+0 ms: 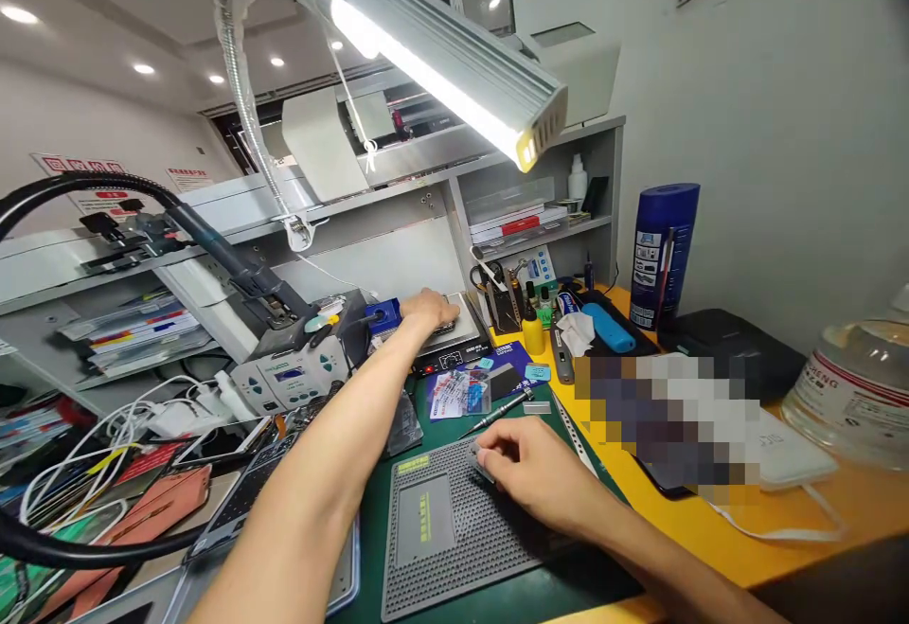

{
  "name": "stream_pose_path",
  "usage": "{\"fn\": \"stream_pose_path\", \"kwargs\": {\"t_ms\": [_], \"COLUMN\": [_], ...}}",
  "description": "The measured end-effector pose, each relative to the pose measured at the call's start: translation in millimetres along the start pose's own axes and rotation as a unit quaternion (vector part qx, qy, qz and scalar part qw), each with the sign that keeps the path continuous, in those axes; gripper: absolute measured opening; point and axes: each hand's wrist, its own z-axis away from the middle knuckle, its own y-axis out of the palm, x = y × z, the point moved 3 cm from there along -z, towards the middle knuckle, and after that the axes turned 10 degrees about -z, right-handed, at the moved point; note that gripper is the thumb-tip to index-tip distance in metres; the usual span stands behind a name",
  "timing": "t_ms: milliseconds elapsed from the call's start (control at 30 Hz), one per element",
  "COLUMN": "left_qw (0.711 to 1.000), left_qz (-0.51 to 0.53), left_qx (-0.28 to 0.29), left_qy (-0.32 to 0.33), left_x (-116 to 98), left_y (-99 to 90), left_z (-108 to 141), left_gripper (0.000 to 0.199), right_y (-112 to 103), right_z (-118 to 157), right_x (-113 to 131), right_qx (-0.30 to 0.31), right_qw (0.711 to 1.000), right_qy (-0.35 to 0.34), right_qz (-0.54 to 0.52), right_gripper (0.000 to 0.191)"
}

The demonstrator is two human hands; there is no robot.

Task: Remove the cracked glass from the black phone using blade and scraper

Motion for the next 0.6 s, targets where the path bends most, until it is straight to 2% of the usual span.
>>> {"fn": "stream_pose_path", "kwargs": {"t_ms": [100, 200, 333, 500, 600], "left_qw": [0.996, 0.993, 0.993, 0.994, 0.996], "left_qz": [-0.04, -0.061, -0.066, -0.049, -0.033], "left_qx": [0.059, 0.074, 0.072, 0.066, 0.036], "left_qy": [-0.058, -0.068, -0.069, -0.068, -0.081], "left_x": [1.7, 3.2, 3.8, -5.3, -6.5], "left_y": [13.0, 16.7, 12.2, 5.9, -6.3], "left_z": [-8.4, -13.1, -10.7, -1.1, 2.3], "left_gripper": [0.039, 0.04, 0.039, 0.038, 0.039], "right_y": [-0.7, -1.7, -1.3, -0.3, -0.4], "right_z": [0.7, 1.2, 1.5, -0.1, -1.3], "right_x": [1.6, 2.6, 2.6, -0.5, -3.1], "right_qx": [0.001, -0.002, 0.001, 0.002, 0.0], "right_qw": [1.0, 1.0, 1.0, 1.0, 1.0], "right_qy": [0.005, 0.007, 0.004, -0.009, -0.018], "right_qz": [-0.011, -0.016, -0.012, 0.006, 0.022], "right_gripper": [0.021, 0.02, 0.02, 0.021, 0.022]}}
